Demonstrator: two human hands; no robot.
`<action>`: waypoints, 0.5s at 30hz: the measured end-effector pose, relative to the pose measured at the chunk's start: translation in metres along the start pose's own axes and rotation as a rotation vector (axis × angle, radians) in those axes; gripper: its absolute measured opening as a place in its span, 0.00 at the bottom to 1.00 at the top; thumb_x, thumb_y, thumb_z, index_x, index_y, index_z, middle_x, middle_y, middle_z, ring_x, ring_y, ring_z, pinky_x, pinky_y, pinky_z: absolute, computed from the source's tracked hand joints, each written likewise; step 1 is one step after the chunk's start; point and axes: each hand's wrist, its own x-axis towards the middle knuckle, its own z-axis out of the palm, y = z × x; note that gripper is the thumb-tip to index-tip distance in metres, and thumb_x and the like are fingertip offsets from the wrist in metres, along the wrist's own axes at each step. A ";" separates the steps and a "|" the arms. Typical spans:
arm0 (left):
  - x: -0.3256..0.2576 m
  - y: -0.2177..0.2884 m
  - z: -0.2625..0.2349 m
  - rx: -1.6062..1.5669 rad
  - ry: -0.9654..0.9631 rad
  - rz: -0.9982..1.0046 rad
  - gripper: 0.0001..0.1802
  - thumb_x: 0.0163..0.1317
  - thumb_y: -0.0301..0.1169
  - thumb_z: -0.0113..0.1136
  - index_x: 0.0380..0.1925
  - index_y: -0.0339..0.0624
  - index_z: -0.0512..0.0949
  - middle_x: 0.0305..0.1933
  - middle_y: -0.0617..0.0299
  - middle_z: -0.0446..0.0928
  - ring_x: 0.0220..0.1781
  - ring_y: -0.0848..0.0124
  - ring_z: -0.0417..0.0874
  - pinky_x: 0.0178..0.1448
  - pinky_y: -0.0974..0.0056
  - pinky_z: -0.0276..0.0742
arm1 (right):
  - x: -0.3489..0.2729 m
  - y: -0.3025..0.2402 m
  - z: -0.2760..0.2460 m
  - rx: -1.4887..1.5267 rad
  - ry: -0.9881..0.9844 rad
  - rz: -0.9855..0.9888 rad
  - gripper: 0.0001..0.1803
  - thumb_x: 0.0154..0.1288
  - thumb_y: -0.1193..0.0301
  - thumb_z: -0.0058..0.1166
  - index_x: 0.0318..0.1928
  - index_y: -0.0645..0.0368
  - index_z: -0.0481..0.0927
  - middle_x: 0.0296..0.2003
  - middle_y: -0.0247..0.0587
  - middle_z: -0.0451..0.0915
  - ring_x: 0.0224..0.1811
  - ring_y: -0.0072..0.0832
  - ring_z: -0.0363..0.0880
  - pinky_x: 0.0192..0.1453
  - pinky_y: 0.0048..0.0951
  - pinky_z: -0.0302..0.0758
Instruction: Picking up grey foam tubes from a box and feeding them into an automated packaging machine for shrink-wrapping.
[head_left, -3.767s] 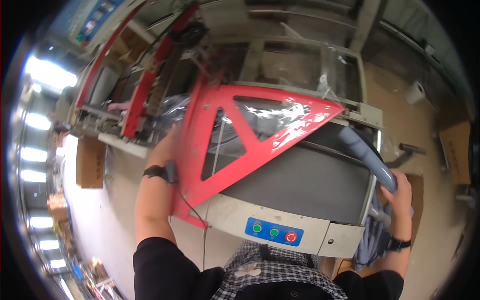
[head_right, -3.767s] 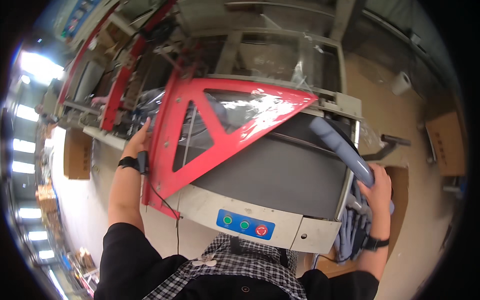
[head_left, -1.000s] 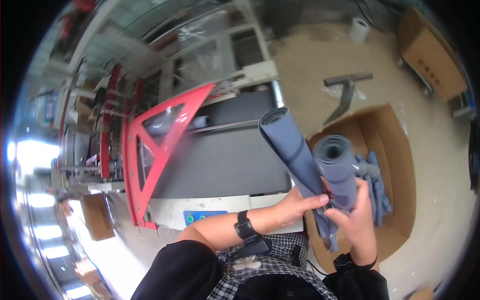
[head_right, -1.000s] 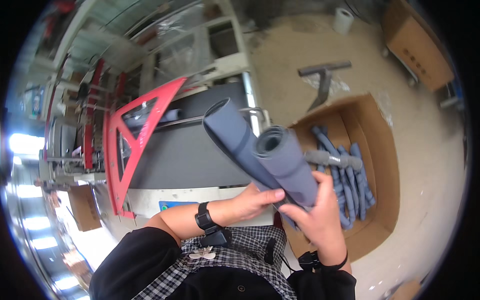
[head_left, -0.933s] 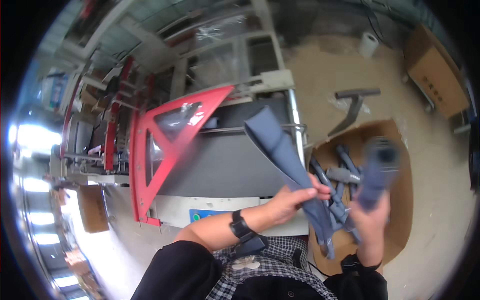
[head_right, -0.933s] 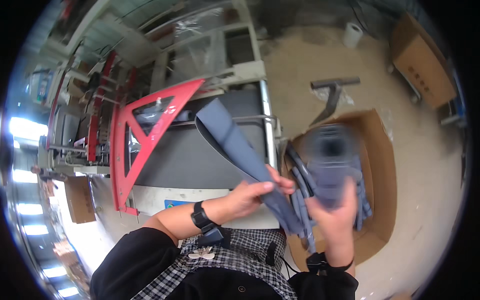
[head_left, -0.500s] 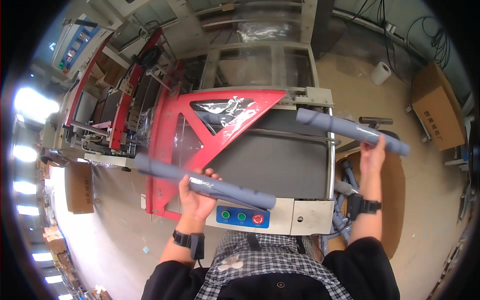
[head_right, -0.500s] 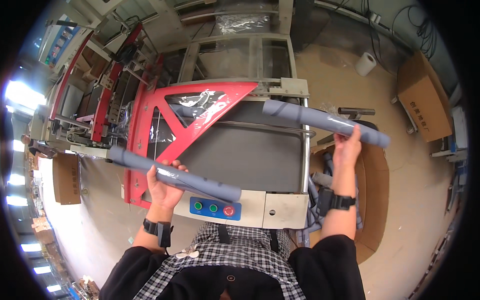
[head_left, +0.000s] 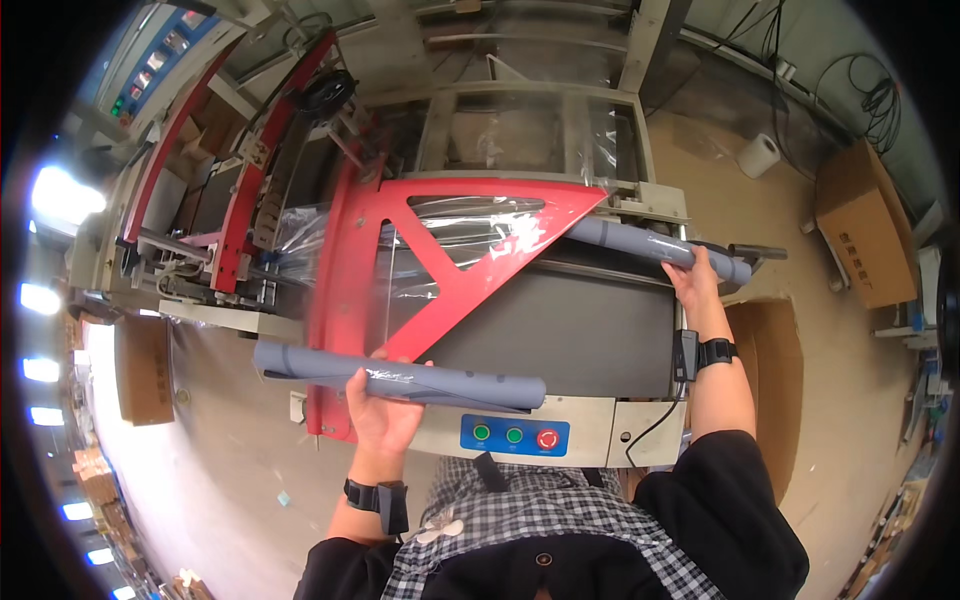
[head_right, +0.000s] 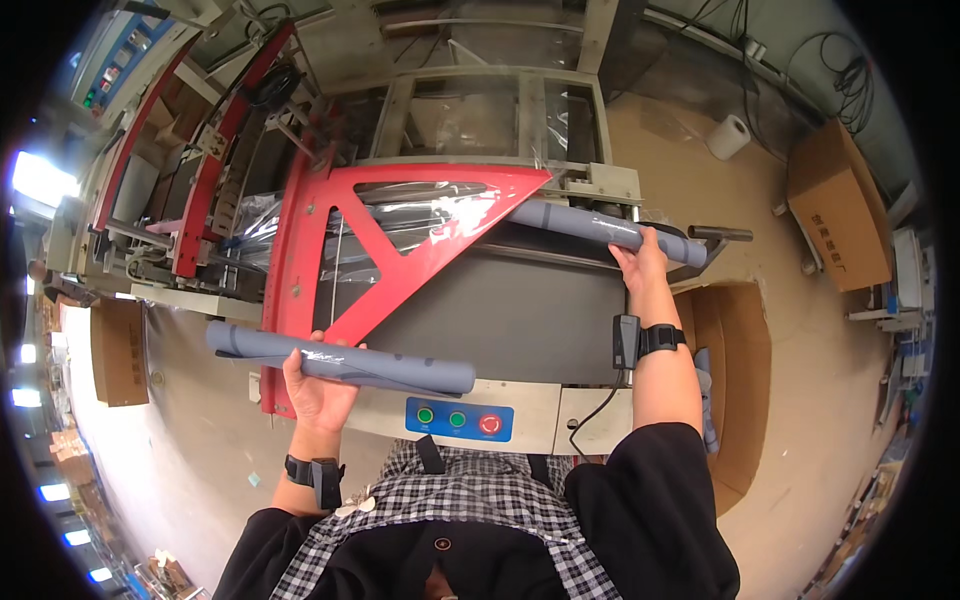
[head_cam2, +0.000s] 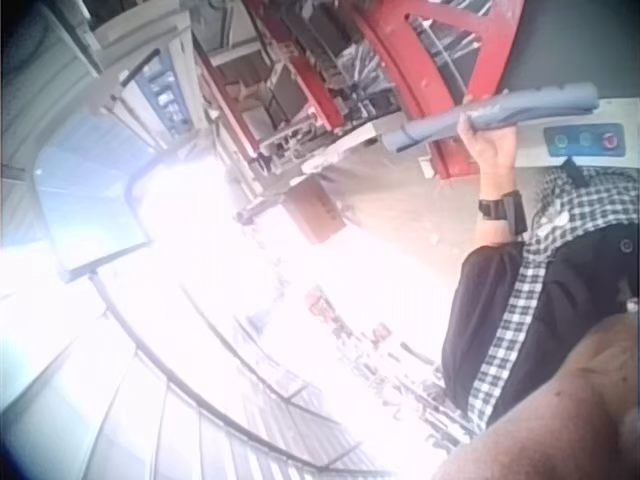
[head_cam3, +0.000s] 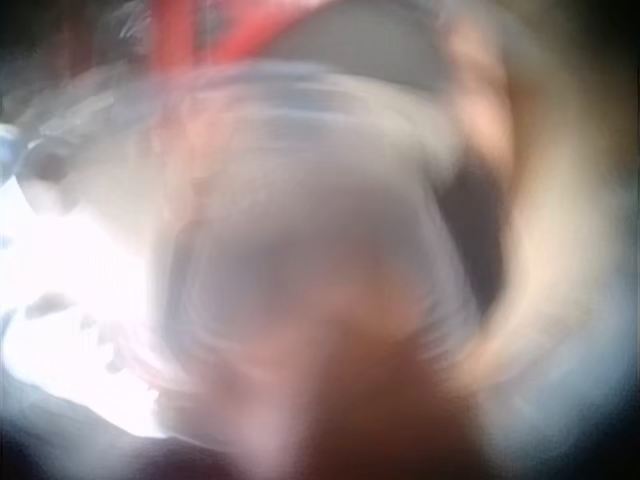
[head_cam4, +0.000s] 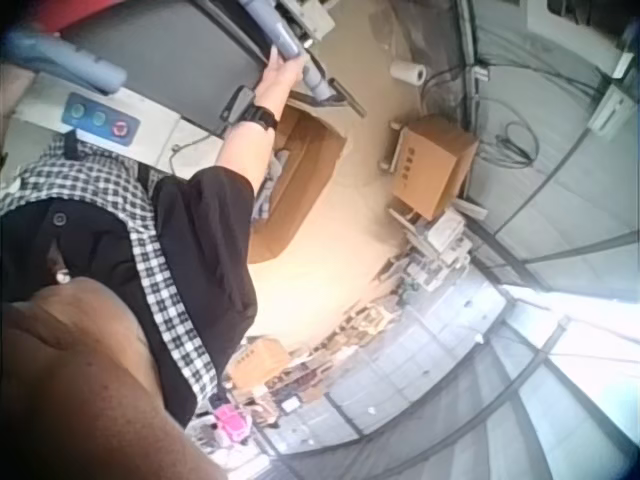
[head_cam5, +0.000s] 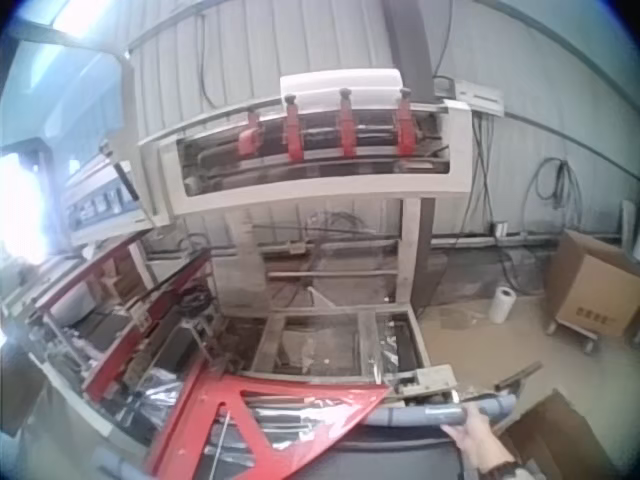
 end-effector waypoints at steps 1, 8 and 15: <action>0.001 0.001 0.001 -0.011 0.001 -0.015 0.20 0.52 0.43 0.63 0.43 0.47 0.76 0.40 0.54 0.78 0.48 0.58 0.77 0.67 0.48 0.62 | 0.005 0.001 0.001 -0.007 -0.013 0.037 0.20 0.65 0.67 0.47 0.51 0.69 0.63 0.50 0.55 0.69 0.52 0.48 0.73 0.55 0.47 0.77; 0.002 0.005 -0.005 0.004 -0.024 -0.068 0.20 0.53 0.43 0.62 0.43 0.47 0.76 0.40 0.55 0.79 0.47 0.57 0.78 0.66 0.45 0.62 | 0.025 0.008 0.015 0.057 -0.008 0.222 0.20 0.66 0.65 0.44 0.50 0.70 0.64 0.47 0.61 0.71 0.49 0.49 0.76 0.48 0.43 0.82; 0.008 -0.003 0.001 -0.003 0.004 -0.154 0.20 0.56 0.44 0.60 0.45 0.47 0.72 0.41 0.57 0.77 0.48 0.61 0.77 0.56 0.50 0.68 | 0.025 -0.003 -0.005 -0.538 0.077 0.362 0.14 0.63 0.68 0.46 0.39 0.69 0.70 0.26 0.45 0.77 0.25 0.32 0.82 0.23 0.25 0.82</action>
